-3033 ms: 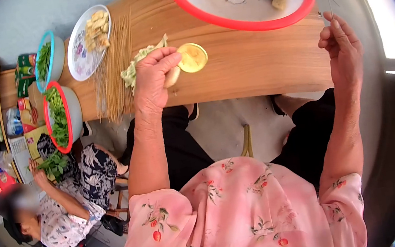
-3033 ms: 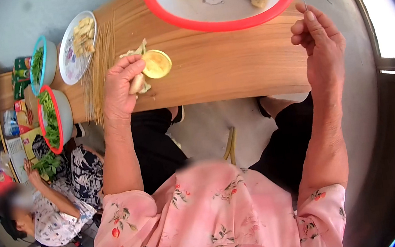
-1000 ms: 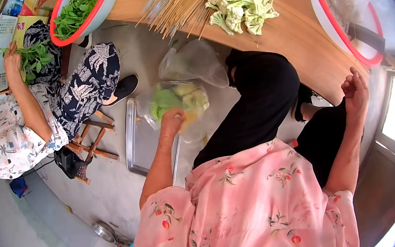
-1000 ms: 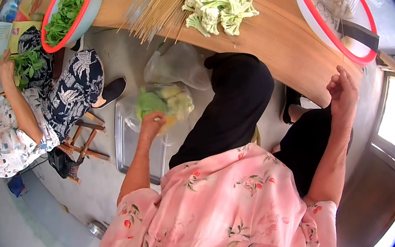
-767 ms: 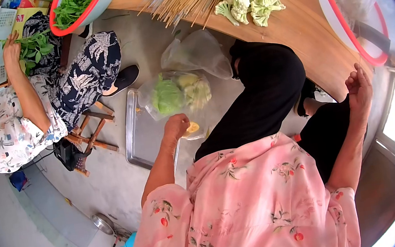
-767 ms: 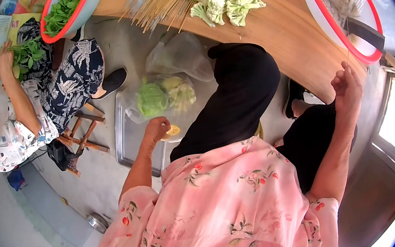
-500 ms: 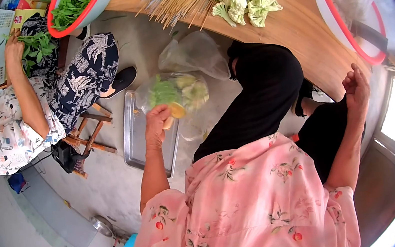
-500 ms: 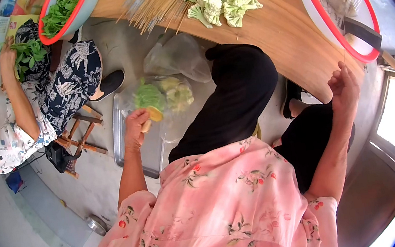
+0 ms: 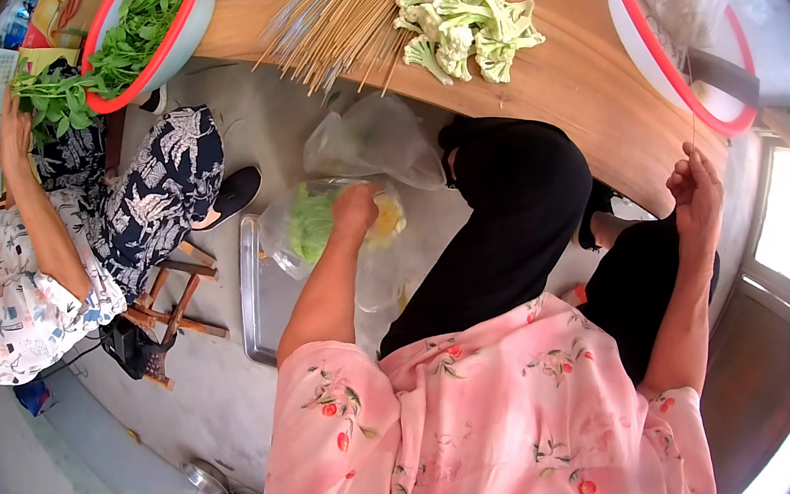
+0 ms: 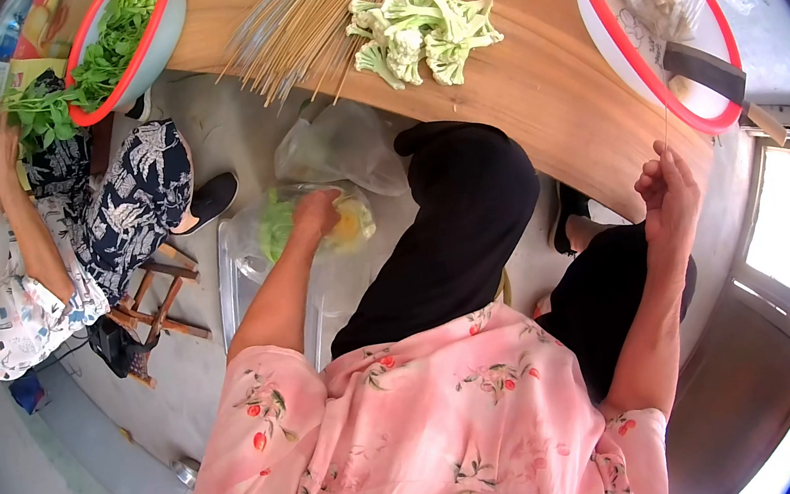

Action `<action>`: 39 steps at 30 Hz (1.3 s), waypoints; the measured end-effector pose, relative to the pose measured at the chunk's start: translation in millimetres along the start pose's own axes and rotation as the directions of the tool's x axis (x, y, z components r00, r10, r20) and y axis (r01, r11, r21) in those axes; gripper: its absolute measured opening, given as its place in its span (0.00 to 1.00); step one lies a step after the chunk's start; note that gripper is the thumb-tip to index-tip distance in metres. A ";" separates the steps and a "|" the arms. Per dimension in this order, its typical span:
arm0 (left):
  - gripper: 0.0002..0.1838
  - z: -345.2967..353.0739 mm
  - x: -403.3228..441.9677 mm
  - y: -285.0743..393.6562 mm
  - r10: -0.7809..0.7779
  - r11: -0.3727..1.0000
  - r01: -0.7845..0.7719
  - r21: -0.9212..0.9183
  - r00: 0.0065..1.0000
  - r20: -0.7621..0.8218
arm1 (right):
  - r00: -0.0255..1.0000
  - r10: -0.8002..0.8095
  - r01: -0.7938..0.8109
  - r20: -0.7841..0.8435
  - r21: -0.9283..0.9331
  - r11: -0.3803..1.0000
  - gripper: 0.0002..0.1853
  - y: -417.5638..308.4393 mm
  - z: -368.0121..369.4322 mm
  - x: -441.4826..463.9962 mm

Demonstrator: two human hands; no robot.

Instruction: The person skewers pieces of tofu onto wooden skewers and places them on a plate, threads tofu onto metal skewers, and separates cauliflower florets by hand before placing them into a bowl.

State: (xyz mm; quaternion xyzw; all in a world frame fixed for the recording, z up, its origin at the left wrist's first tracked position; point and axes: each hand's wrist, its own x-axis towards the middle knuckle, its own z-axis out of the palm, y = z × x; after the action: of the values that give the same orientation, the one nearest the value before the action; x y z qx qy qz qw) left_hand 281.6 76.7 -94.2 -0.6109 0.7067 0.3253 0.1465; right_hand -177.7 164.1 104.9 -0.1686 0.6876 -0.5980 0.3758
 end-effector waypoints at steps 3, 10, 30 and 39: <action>0.38 13.9 17.7 0.9 -0.014 0.998 0.003 0.061 0.982 0.188 | 1.000 0.004 -0.003 0.017 -0.022 1.000 0.15 -0.5 3.2 0.8; 0.44 -1.1 30.0 32.6 -0.023 0.760 -0.067 -0.646 0.991 -0.130 | 0.999 0.017 -0.016 0.043 -0.042 0.999 0.15 1.0 9.9 6.6; 0.08 -44.8 42.4 4.8 -0.322 0.211 0.279 -0.937 0.925 0.202 | 0.996 0.027 -0.015 0.084 -0.142 0.990 0.14 0.5 31.3 7.5; 0.05 -52.2 47.5 11.6 -0.268 -0.088 0.232 -0.969 0.931 0.248 | 0.995 0.039 -0.024 0.094 -0.161 0.987 0.14 1.6 38.6 7.9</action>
State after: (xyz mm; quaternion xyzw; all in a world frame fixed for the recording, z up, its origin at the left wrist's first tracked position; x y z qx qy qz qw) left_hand 270.5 7.4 -80.8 -0.6520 0.1335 0.6895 -0.2858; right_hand -154.8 132.2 100.8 -0.2161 0.7167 -0.5262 0.4034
